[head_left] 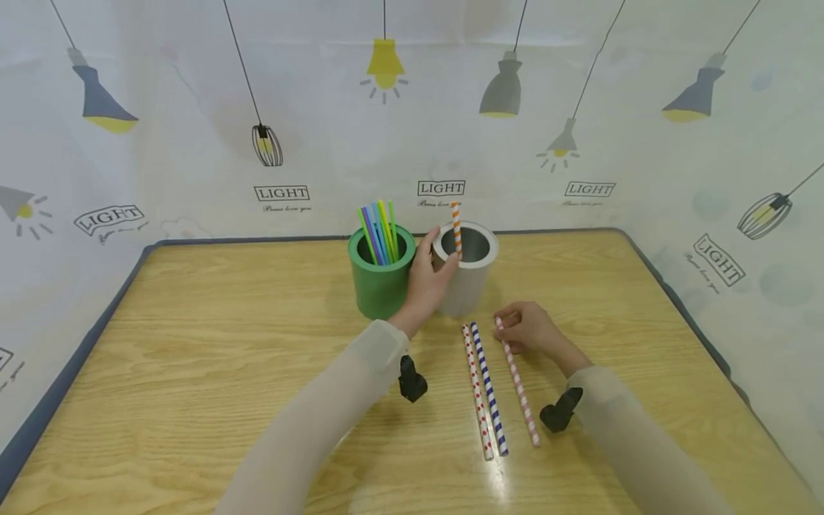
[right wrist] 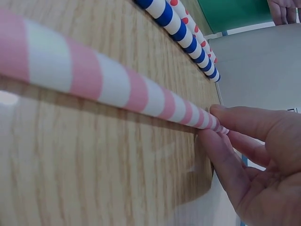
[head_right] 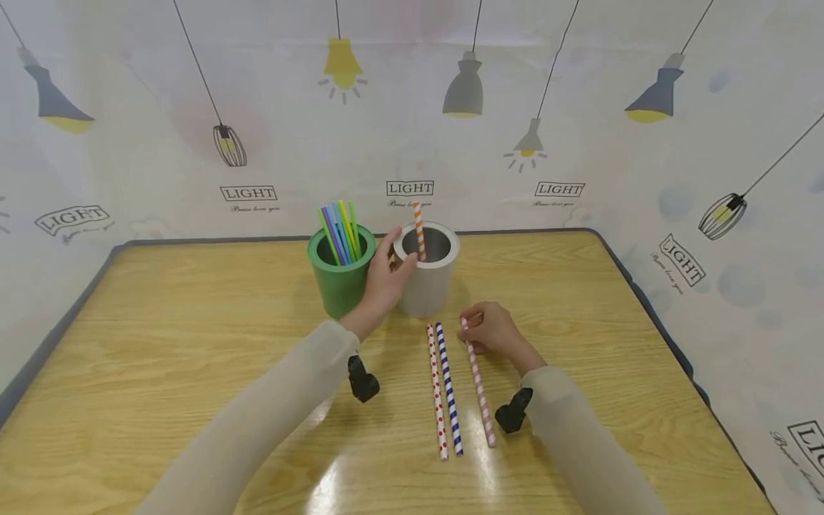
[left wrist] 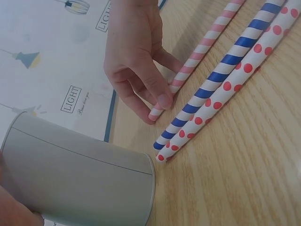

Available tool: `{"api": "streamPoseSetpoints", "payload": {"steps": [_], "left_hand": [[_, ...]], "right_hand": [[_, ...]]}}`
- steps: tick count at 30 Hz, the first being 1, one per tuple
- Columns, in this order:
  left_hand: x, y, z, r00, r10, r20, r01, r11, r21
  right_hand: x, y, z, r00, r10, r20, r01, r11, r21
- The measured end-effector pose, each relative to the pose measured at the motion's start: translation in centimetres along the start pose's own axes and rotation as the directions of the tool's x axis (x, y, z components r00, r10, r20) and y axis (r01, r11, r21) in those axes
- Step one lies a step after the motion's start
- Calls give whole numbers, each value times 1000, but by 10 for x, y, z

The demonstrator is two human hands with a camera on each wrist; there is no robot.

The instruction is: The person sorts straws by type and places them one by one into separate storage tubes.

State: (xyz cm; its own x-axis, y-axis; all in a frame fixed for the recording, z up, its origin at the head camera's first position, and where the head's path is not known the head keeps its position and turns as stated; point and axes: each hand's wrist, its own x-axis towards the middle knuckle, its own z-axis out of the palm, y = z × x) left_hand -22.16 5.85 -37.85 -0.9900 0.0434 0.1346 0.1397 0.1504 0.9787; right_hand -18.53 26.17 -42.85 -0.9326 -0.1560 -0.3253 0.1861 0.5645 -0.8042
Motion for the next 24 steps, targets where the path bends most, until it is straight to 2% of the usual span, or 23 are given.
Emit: {"api": "streamPoseSetpoints", "payload": {"steps": [7, 14, 18, 24], "left_hand": [[-1, 1, -1, 1000, 1, 6, 0, 1000, -11], [0, 0, 0, 1000, 18, 16, -18, 1000, -24], [0, 0, 0, 1000, 23, 16, -22, 999, -25], [-1, -1, -1, 1000, 22, 5, -22, 1000, -19]], "right_hand": [[2, 2, -3, 1000, -6, 14, 6, 1000, -4], [6, -6, -13, 998, -61, 30, 61, 998, -5], [7, -19, -21, 996, -92, -11, 93, 995, 44], [12, -37, -34, 986, -126, -114, 136, 987, 88]]}}
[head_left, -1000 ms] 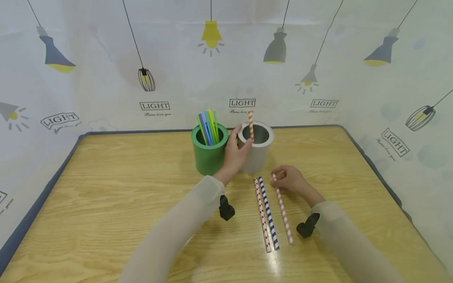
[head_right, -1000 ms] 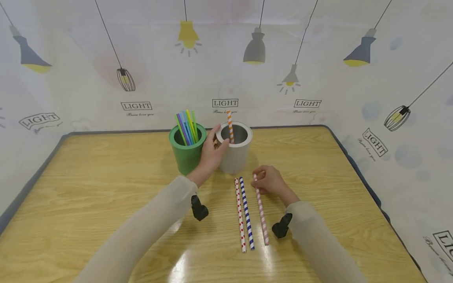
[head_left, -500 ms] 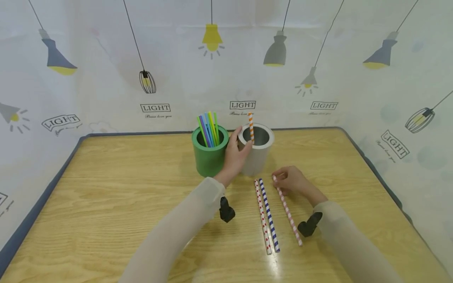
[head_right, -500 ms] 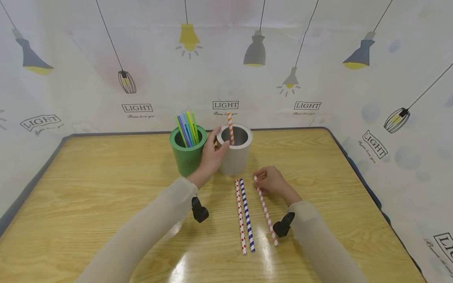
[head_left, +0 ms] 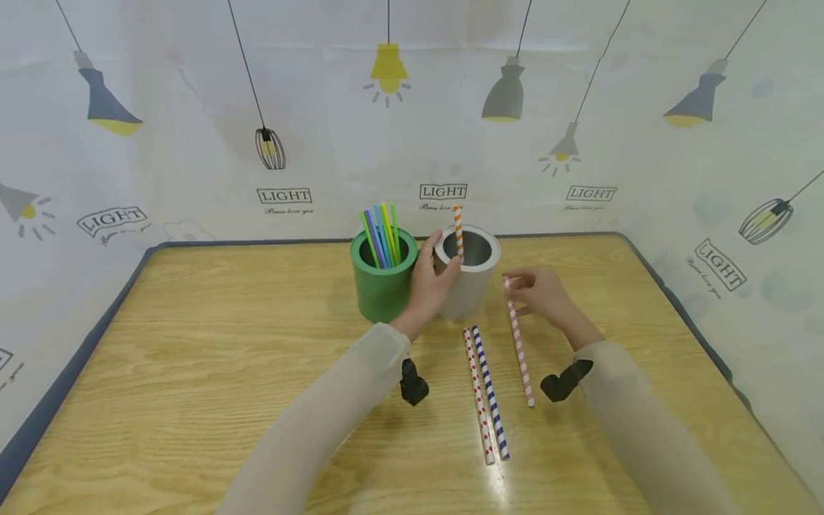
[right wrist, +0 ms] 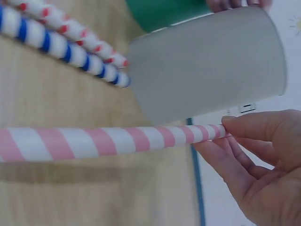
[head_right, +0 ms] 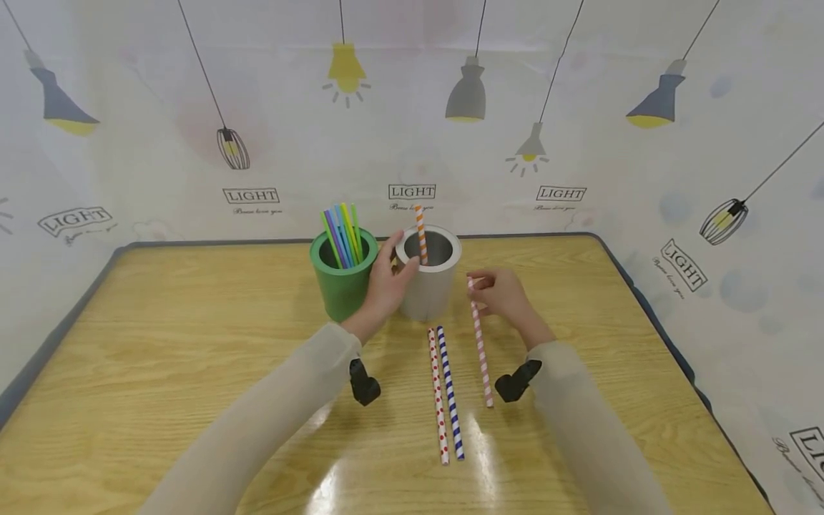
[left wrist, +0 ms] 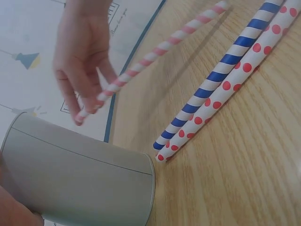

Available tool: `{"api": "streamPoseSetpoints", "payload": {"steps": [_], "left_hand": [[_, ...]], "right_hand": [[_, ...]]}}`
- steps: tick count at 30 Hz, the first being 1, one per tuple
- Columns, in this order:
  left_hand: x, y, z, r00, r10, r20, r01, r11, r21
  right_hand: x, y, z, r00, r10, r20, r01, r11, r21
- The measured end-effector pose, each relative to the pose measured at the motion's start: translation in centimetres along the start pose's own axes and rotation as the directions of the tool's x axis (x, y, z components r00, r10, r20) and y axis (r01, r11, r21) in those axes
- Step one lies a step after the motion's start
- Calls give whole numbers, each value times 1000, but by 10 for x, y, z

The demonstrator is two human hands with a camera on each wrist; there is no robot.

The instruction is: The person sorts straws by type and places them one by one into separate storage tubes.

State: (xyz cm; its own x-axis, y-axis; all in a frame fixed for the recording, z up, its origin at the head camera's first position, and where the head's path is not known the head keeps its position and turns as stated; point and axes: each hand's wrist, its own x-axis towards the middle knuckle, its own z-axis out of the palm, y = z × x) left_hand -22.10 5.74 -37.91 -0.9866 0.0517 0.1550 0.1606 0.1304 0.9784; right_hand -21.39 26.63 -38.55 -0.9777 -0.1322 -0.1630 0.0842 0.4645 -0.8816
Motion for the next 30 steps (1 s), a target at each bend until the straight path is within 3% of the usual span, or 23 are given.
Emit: {"api": "streamPoseSetpoints", "payload": {"steps": [7, 13, 21, 24, 30], "left_hand": [[-2, -1, -1, 1000, -10, -5, 10, 1000, -1], [0, -2, 0, 1000, 4, -7, -4, 1000, 1], [1, -1, 1, 1000, 0, 1, 0, 1000, 2], [1, -1, 1, 1000, -6, 1, 6, 1000, 4], [1, 0, -1, 1000, 3, 5, -3, 1000, 4]], "right_hand": [[5, -29, -15, 992, -76, -99, 80, 996, 39], [10, -58, -27, 971, -167, -173, 175, 984, 31], [12, -98, -40, 946, -220, -236, 226, 974, -1], [11, -113, -45, 930, -279, -241, 285, 958, -10], [8, -142, -48, 875, -395, -280, 410, 912, -6]]}}
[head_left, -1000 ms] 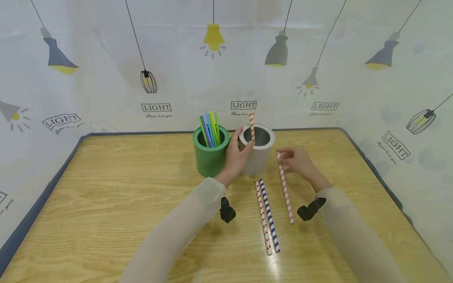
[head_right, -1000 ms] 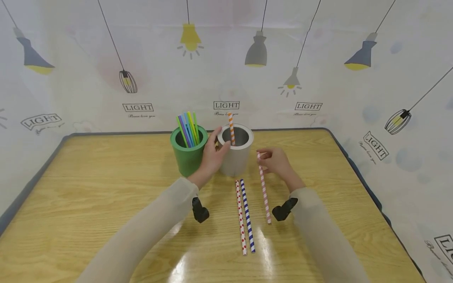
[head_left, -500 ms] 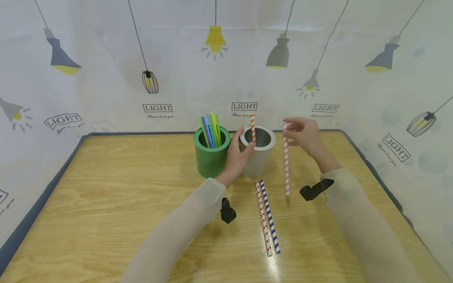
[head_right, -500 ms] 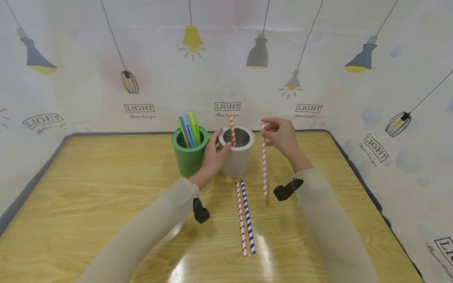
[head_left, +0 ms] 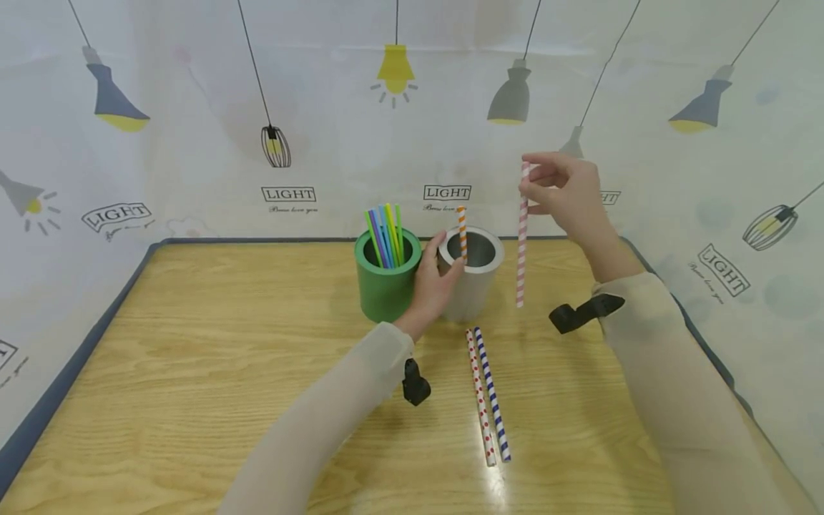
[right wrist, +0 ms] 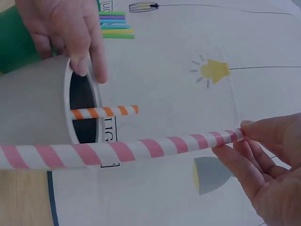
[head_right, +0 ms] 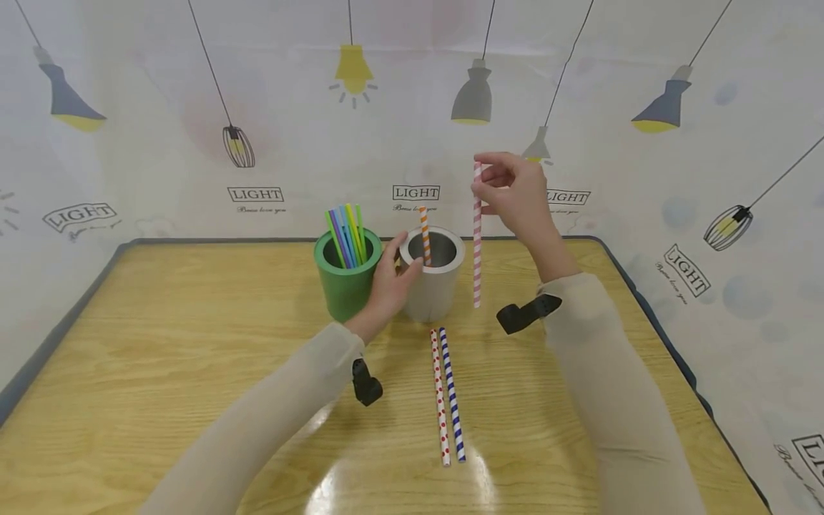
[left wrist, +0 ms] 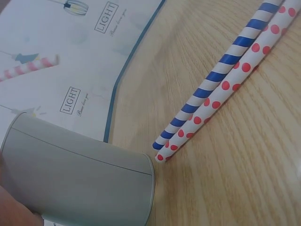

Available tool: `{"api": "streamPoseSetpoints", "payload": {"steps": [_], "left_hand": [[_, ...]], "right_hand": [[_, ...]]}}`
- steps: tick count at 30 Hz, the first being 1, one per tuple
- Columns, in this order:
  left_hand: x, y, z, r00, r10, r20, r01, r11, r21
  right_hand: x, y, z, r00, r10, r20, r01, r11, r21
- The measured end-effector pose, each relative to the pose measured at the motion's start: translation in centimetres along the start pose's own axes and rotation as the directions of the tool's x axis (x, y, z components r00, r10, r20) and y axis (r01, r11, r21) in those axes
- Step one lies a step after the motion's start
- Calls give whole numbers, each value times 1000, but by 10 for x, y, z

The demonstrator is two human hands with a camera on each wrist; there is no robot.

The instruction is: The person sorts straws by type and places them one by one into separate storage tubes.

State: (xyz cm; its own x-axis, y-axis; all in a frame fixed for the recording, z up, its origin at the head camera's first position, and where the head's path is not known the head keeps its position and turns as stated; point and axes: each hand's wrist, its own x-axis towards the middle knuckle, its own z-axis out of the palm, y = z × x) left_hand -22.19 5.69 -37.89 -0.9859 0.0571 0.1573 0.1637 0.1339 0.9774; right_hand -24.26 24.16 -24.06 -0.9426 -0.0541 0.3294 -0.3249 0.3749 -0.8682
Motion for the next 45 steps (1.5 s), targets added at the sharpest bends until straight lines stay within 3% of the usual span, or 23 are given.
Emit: {"api": "streamPoseSetpoints", "payload": {"steps": [11, 20, 28, 45], "left_hand": [[-1, 4, -1, 1000, -26, 6, 25, 1000, 11], [-4, 2, -2, 1000, -12, 10, 12, 1000, 9], [-3, 2, 0, 1000, -13, 10, 13, 1000, 11], [-2, 1, 1, 1000, -11, -1, 11, 1000, 2]], "right_hand": [[13, -39, 9, 986, -138, -89, 141, 990, 29], [24, -50, 23, 982, -148, -119, 159, 983, 89], [30, -28, 32, 992, -86, -88, 91, 994, 54], [18, 41, 51, 999, -4, 52, 7, 998, -68]]}}
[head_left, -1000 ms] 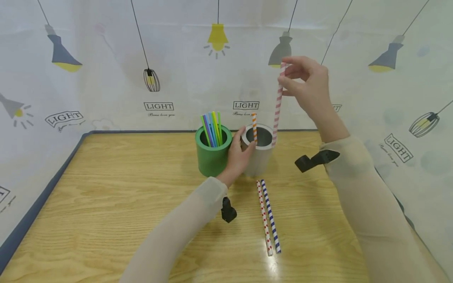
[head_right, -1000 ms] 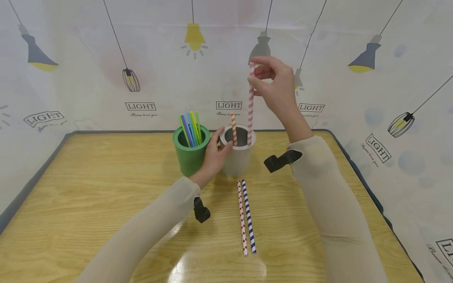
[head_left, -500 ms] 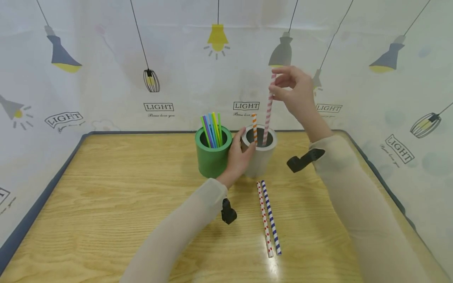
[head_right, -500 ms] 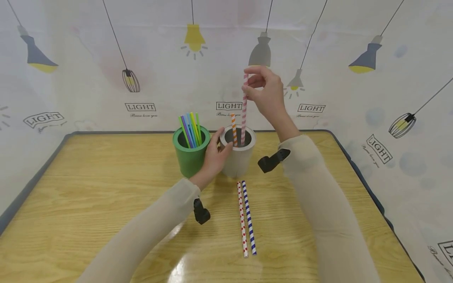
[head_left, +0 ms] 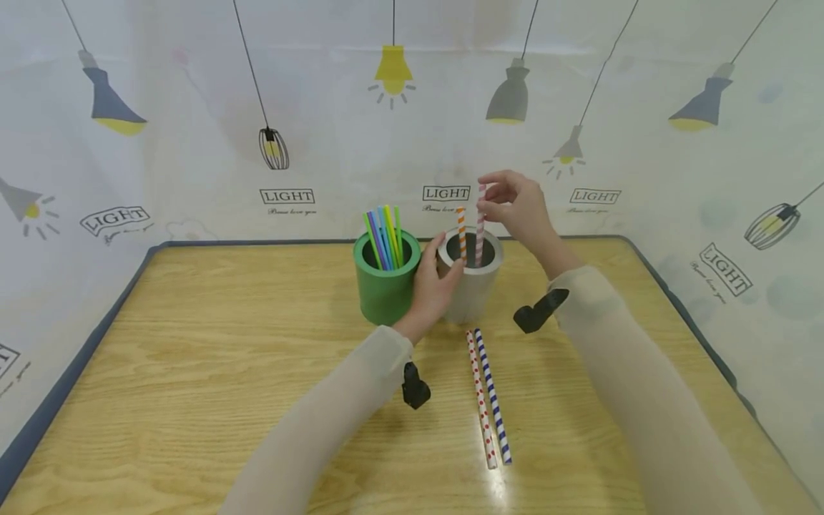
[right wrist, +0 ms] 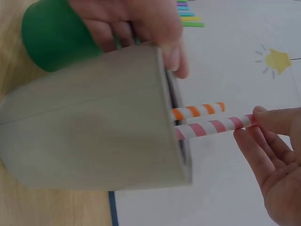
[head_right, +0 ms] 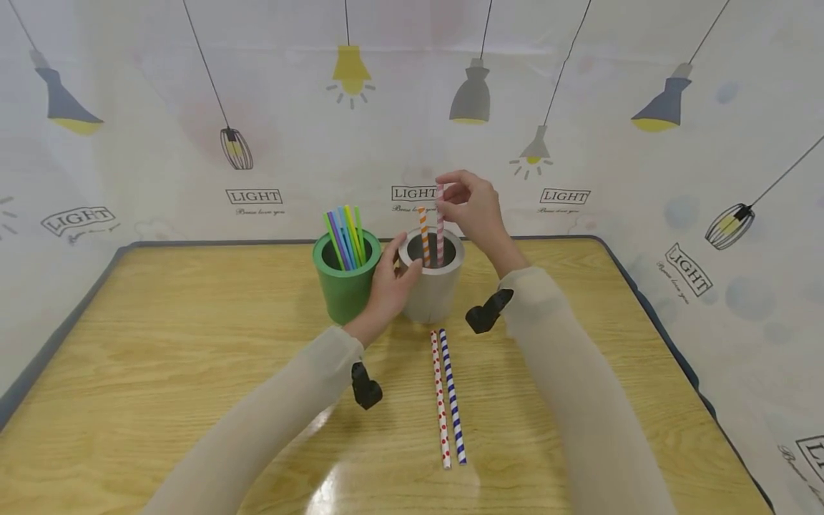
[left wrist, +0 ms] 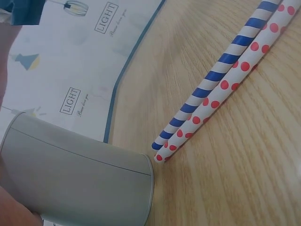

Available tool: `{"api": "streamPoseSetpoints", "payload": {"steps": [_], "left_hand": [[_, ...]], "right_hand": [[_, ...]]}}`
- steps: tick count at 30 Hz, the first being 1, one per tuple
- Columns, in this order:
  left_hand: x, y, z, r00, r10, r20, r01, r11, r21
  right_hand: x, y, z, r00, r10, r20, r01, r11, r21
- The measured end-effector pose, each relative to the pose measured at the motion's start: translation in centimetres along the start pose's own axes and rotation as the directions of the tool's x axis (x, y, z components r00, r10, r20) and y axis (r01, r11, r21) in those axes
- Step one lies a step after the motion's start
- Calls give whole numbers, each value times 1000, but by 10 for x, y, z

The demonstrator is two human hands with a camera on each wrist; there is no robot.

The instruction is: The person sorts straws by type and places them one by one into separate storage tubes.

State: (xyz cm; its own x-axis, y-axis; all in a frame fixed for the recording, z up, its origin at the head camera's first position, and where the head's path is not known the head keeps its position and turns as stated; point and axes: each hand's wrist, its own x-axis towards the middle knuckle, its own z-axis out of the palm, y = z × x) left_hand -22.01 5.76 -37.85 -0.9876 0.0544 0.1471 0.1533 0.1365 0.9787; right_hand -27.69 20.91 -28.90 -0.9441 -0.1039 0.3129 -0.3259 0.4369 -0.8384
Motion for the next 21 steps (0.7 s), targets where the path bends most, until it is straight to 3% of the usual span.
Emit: {"api": "streamPoseSetpoints", "payload": {"steps": [11, 21], "left_hand": [[2, -3, 0, 1000, 7, -12, -7, 1000, 10], [2, -4, 1, 1000, 14, -22, -13, 1000, 25]], "right_hand": [[-8, 16, 14, 992, 80, 96, -78, 997, -21], [-7, 24, 16, 990, 97, 106, -90, 994, -66]]}}
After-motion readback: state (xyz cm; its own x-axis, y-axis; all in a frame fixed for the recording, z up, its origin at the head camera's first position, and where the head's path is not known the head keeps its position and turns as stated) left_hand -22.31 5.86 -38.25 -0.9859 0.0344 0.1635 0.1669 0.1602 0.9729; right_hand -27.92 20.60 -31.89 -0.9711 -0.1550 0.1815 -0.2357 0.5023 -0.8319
